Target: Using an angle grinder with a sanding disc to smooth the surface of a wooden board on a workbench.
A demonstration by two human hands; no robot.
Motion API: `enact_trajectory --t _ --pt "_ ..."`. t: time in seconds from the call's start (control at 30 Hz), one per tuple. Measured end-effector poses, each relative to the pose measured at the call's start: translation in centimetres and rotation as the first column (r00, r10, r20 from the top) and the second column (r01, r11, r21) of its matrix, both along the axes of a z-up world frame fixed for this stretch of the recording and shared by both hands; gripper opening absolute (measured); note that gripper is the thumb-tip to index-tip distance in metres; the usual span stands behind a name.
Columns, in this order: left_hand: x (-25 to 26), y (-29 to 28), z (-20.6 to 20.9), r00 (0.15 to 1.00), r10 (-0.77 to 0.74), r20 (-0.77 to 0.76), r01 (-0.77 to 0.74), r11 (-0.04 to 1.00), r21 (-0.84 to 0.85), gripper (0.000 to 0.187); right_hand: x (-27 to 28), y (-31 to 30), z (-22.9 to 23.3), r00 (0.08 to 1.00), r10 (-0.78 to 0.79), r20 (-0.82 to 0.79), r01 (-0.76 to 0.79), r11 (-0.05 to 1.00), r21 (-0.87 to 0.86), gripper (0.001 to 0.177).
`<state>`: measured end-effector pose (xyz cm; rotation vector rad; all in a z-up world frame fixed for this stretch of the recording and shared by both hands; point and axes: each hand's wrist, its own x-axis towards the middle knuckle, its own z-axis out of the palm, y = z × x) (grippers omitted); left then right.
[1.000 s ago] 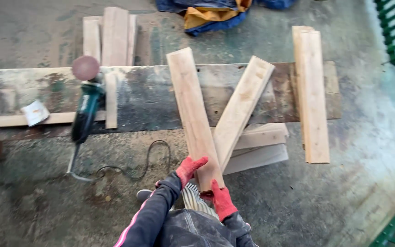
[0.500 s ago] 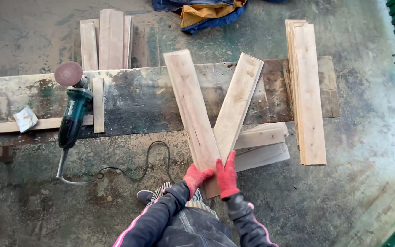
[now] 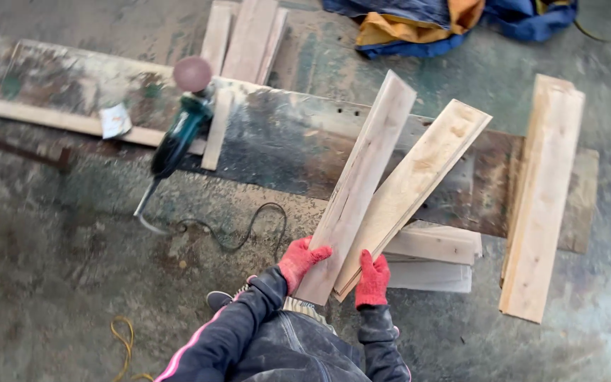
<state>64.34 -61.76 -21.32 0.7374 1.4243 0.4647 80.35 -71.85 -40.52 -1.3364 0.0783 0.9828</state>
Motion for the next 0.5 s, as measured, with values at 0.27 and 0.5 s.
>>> enact_trajectory --t 0.27,0.5 --pt "-7.5 -1.1 7.1 0.931 0.284 0.229 -0.307 0.949 0.073 0.035 -2.5 6.3 3.9 0.923 0.36 0.138 -0.369 0.928 0.054 0.026" --pt "-20.0 -3.0 15.4 0.631 0.674 0.384 -0.75 0.657 0.077 0.043 -8.9 15.1 12.5 0.727 0.362 0.583 -0.423 0.905 -0.035 0.078"
